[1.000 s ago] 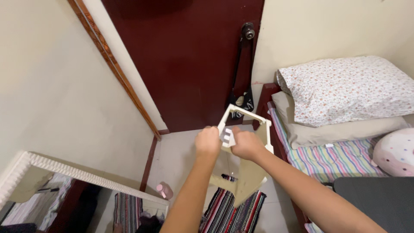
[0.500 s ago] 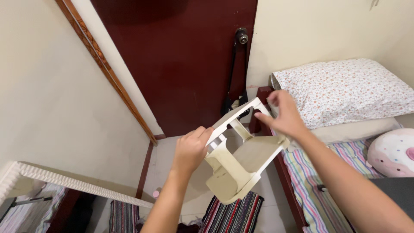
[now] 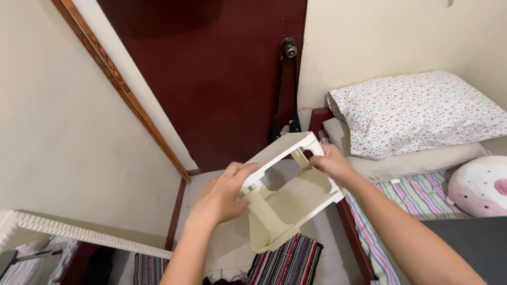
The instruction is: The person assembles a white plastic storage unit by connecting multiple flat panels and interlocking support pieces. They align and snap the components together by hand, building the structure piece by piece on a bed.
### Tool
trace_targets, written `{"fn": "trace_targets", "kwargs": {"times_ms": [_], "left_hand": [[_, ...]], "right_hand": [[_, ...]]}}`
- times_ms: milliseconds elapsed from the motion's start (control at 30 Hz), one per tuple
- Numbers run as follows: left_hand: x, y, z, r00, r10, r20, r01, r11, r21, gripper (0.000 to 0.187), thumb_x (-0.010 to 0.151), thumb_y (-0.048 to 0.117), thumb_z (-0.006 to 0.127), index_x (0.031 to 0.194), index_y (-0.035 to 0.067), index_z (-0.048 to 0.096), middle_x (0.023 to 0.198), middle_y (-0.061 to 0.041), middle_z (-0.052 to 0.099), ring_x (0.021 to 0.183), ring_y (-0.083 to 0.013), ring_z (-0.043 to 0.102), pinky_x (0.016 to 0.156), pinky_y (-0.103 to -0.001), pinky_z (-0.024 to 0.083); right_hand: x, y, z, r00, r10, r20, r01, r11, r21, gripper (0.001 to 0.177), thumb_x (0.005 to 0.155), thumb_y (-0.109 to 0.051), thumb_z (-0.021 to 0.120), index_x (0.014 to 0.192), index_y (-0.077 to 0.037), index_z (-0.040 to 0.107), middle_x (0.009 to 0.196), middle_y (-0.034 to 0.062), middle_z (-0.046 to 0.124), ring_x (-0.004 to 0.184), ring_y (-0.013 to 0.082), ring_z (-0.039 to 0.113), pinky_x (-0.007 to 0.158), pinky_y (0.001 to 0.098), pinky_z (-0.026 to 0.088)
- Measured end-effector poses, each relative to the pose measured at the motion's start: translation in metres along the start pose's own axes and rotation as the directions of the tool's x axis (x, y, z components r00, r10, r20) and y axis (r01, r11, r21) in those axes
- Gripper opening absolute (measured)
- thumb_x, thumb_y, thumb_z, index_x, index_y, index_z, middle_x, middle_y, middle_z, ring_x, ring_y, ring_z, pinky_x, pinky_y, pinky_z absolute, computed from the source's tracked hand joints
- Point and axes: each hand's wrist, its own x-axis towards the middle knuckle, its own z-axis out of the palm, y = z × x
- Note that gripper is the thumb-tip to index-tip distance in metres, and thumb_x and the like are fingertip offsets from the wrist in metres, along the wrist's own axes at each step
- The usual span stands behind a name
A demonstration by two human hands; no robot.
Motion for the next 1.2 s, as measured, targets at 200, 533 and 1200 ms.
{"fn": "trace_targets", "kwargs": {"times_ms": [200, 533, 1200], "left_hand": [[0.051, 0.041, 0.045, 0.807, 0.246, -0.537, -0.268, 0.963, 0.039, 0.077, 0.06, -0.008, 0.065, 0.134, 0.01, 0.058, 0.137, -0.015, 0.055, 0.126, -0.0374, 0.049, 0.099, -0.047, 0.043], [0.085, 0.033, 0.073, 0.854, -0.071, -0.515, -0.177, 0.892, -0.417, 0.043, 0.065, -0.015, 0.06, 0.102, 0.006, 0.067, 0.102, -0.012, 0.066, 0.102, -0.0323, 0.064, 0.084, -0.042, 0.051], [0.08, 0.004, 0.047, 0.775, 0.063, -0.629, -0.318, 0.899, -0.301, 0.044, 0.066, -0.018, 0.057, 0.1, 0.006, 0.071, 0.097, -0.01, 0.068, 0.094, -0.0315, 0.061, 0.075, -0.038, 0.056]], "right_hand": [[-0.017, -0.025, 0.034, 0.983, -0.184, 0.0, 0.177, 0.948, -0.265, 0.025, 0.07, -0.009, 0.068, 0.093, 0.0, 0.073, 0.075, 0.0069, 0.073, 0.064, 0.0128, 0.067, 0.062, 0.0308, 0.054], [-0.05, -0.043, 0.075, 0.952, -0.279, -0.123, 0.194, 0.865, -0.463, 0.029, 0.063, -0.011, 0.067, 0.089, -0.001, 0.074, 0.073, 0.0205, 0.071, 0.068, 0.0305, 0.073, 0.069, 0.0383, 0.056], [-0.062, -0.048, 0.094, 0.949, -0.299, -0.099, 0.266, 0.929, -0.258, 0.027, 0.067, -0.007, 0.068, 0.092, 0.001, 0.073, 0.07, 0.0087, 0.071, 0.064, 0.0121, 0.066, 0.064, 0.0298, 0.055]]}}
